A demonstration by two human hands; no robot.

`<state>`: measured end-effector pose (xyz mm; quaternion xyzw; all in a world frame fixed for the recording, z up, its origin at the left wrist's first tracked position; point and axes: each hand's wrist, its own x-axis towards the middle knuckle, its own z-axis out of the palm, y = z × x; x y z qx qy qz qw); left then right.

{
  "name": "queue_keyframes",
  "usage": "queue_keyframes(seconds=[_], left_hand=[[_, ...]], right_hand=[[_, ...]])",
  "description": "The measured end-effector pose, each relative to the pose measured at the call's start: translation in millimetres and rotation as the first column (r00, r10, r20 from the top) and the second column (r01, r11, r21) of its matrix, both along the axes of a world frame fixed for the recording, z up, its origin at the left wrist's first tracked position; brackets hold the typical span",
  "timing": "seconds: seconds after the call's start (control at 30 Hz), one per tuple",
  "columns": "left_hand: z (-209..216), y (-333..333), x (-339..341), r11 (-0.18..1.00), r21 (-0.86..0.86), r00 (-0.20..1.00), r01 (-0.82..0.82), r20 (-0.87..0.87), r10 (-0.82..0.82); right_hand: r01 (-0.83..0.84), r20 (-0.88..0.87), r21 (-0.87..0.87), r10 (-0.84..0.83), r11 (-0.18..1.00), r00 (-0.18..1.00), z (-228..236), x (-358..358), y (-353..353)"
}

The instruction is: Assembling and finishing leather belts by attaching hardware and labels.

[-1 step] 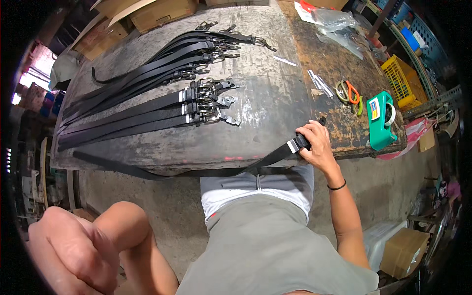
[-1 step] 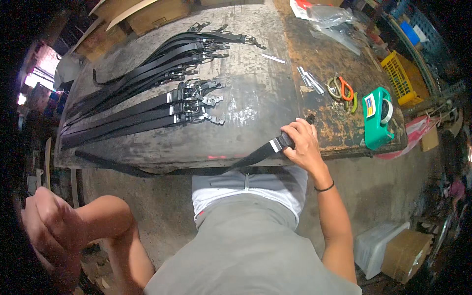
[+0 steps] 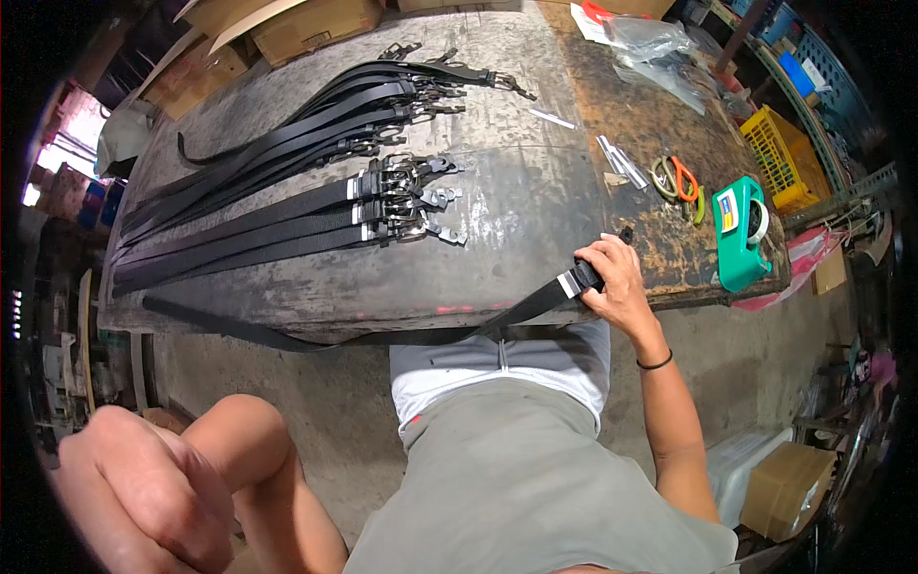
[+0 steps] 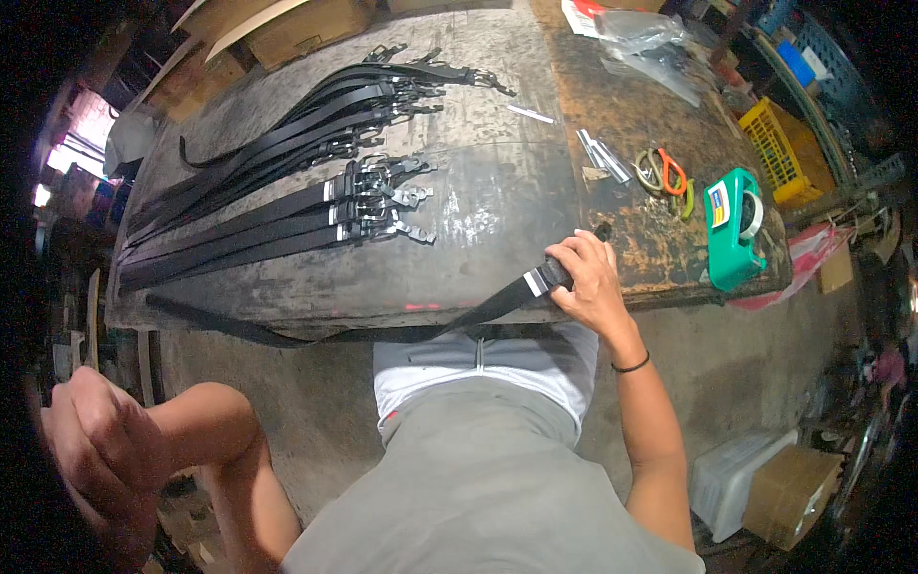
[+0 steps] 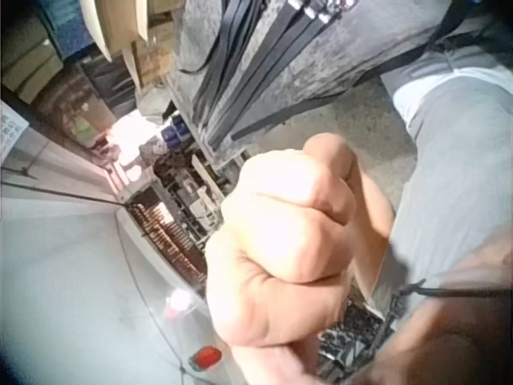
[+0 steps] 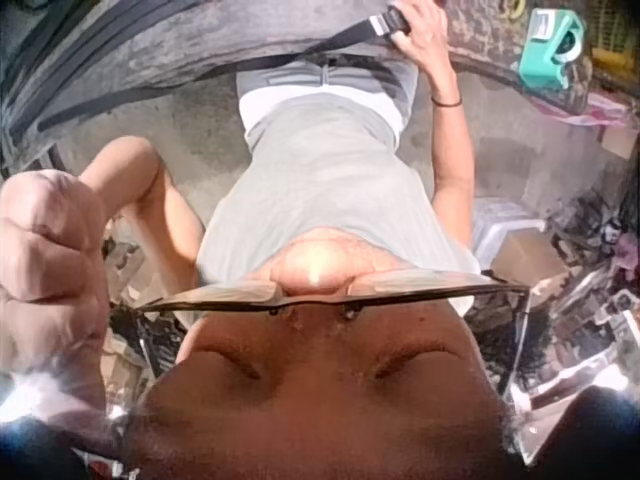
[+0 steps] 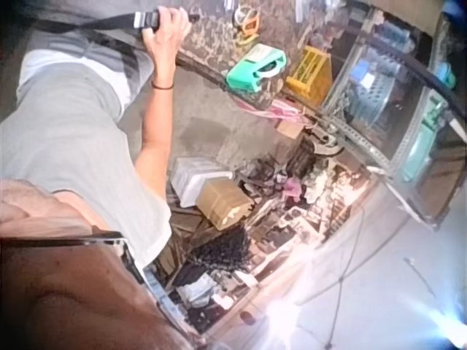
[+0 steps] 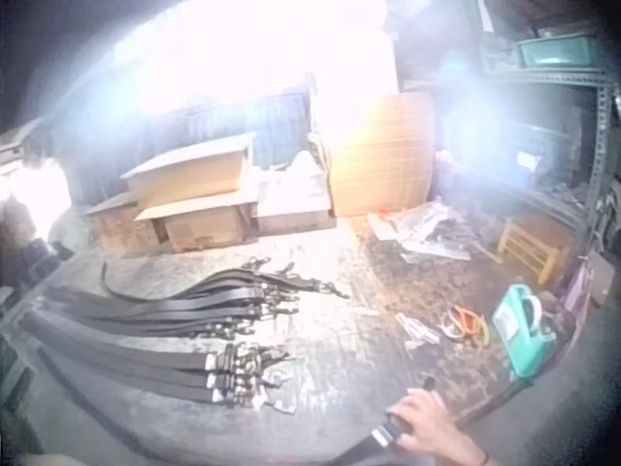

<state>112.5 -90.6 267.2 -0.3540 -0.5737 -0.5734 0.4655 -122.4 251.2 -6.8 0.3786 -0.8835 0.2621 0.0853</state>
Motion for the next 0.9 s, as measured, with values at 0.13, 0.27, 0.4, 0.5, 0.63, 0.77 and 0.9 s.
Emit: queue_keyframes(seconds=[0.13, 0.27, 0.4, 0.5, 0.63, 0.77, 0.9], left_hand=[[-0.9, 1.4, 3.9, 0.97, 0.02, 0.966, 0.241, 0.085, -0.242], [1.1, -2.5, 5.5, 0.893, 0.054, 0.879, 0.448, 0.159, -0.45], [4.6, 5.0, -6.6, 0.767, 0.097, 0.735, 0.634, 0.232, -0.637], [8.9, -0.4, -4.6, 0.657, 0.144, 0.605, 0.74, 0.285, -0.744], [16.2, 16.5, -9.3, 0.654, 0.19, 0.569, 0.733, 0.355, -0.741], [-64.2, 24.0, -54.8, 0.968, -0.25, 0.843, -0.016, 0.517, 0.147], [-214.9, 70.5, -103.0, 0.893, -0.451, 0.652, -0.007, 0.674, 0.346]], right_hand=[[-0.015, 0.002, -0.008, 0.015, 1.0, 1.0, 1.1, 0.0, -0.5], [-0.018, -0.004, -0.021, 0.018, 1.0, 1.0, 1.5, 2.2, 0.6], [-0.006, -0.01, -0.024, 0.005, 1.0, 1.0, 0.1, 4.8, -0.1], [-0.009, -0.007, -0.025, 0.009, 1.0, 1.0, -0.4, 1.7, -3.9], [-0.067, -0.003, -0.045, 0.067, 0.997, 0.998, -2.0, -3.4, -11.0], [0.018, 0.078, -0.096, -0.011, 0.995, 0.997, 0.6, 4.2, 6.2], [-0.049, -0.019, -0.136, 0.047, 0.989, 0.999, 41.2, 18.7, -5.6]])
